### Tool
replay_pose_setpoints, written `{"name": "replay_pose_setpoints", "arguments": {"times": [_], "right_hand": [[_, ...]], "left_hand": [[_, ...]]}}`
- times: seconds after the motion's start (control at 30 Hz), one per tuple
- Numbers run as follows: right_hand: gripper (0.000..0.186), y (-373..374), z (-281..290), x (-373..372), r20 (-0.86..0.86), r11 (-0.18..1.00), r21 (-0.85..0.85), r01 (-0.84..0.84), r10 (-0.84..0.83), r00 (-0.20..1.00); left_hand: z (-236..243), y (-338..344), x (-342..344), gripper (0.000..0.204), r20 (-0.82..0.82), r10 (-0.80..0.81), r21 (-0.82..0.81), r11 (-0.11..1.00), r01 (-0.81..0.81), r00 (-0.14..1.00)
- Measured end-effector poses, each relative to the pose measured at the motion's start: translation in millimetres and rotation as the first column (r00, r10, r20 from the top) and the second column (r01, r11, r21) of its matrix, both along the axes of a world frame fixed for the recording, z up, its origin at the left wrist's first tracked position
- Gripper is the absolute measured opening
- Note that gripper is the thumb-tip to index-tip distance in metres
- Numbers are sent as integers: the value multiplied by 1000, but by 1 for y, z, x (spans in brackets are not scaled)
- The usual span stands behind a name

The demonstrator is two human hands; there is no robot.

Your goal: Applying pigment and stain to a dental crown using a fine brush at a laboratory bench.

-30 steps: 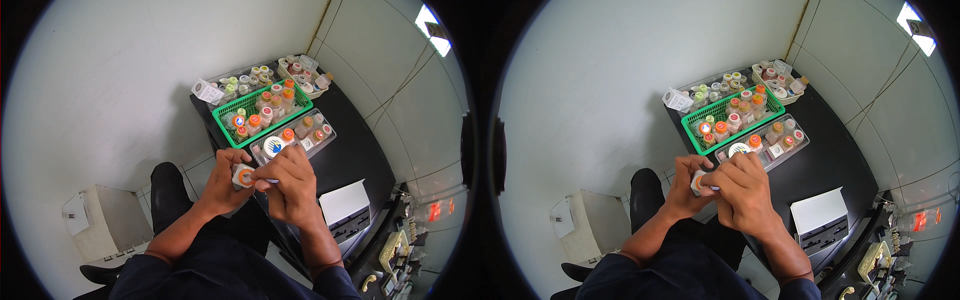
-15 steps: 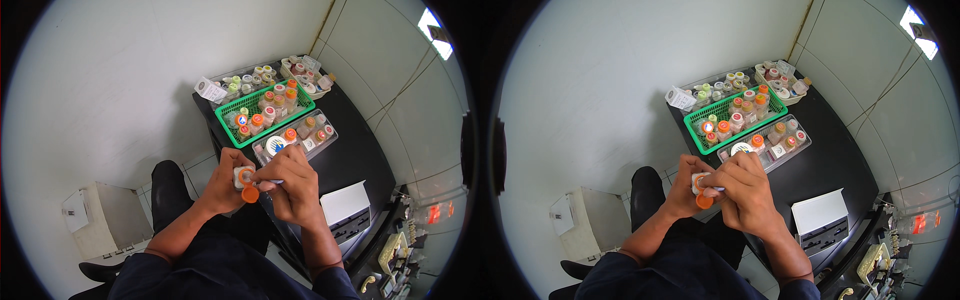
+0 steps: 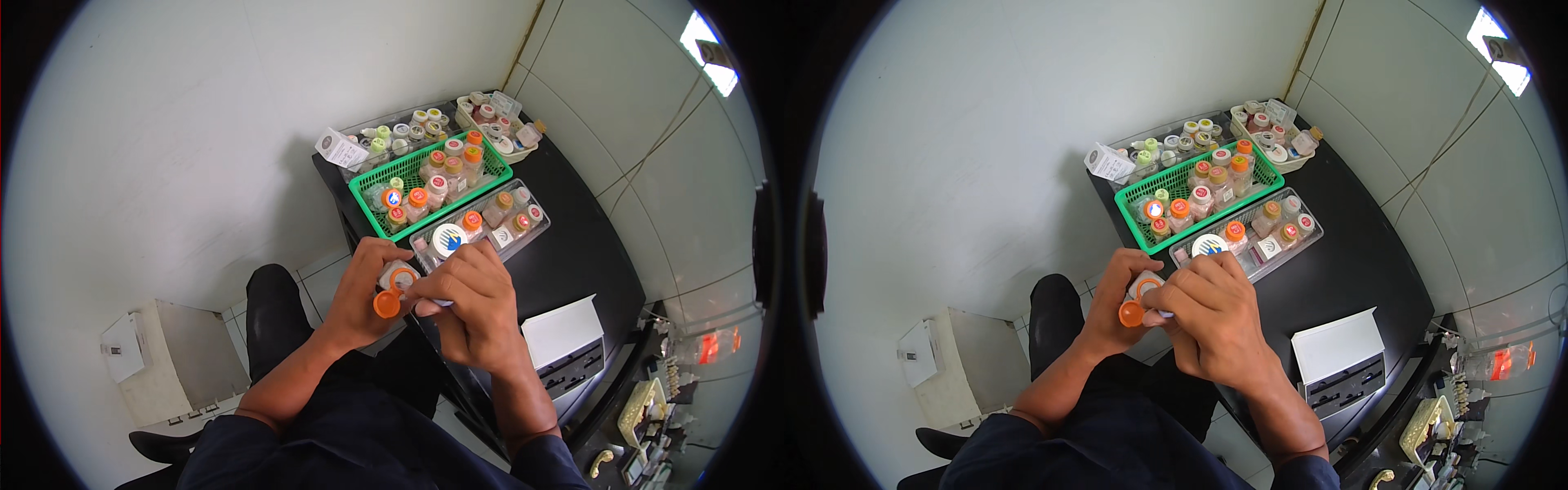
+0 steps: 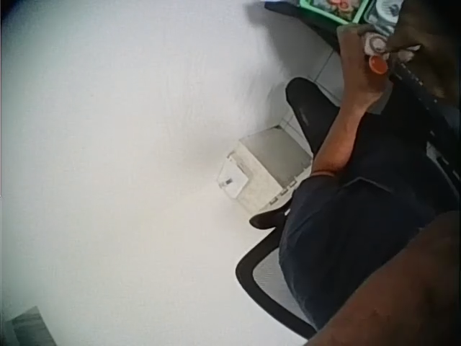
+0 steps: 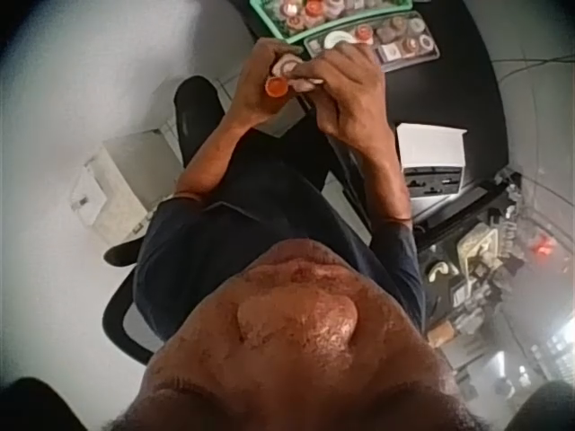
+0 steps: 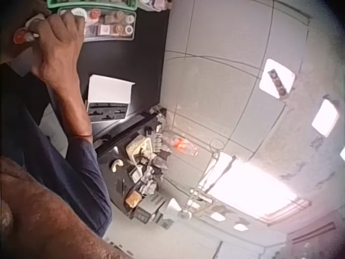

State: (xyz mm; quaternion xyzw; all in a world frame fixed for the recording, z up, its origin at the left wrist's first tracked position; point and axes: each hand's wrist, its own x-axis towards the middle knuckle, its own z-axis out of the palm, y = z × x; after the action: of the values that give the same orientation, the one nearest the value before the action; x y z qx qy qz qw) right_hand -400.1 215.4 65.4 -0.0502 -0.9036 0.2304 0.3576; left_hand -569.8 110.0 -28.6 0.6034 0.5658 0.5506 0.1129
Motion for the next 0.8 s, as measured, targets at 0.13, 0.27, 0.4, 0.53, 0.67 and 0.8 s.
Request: {"name": "replay_pose_setpoints", "arguments": {"times": [0.13,0.27,0.4,0.53,0.67,0.8], "right_hand": [[23,4,3,-3,36,997,35,62,-63,997],[24,0,8,3,-60,998,-24,54,-56,997],[26,1,6,4,-66,997,60,49,-45,997],[27,-2,9,2,-135,994,108,-28,43,990],[28,0,3,1,-56,996,63,-60,64,996],[28,6,-5,-3,-18,1000,7,-23,23,1000]], "left_hand": [[6,1,0,60,76,-17,-66,998,22,997],[8,-1,0,57,134,-61,-61,996,70,989],[5,-3,3,58,259,-76,-161,979,121,963],[2,-1,2,64,173,-29,-45,998,38,985],[-7,-4,0,69,58,37,-57,998,-34,998],[-5,-4,-3,73,-90,54,-67,996,-60,994]]}}
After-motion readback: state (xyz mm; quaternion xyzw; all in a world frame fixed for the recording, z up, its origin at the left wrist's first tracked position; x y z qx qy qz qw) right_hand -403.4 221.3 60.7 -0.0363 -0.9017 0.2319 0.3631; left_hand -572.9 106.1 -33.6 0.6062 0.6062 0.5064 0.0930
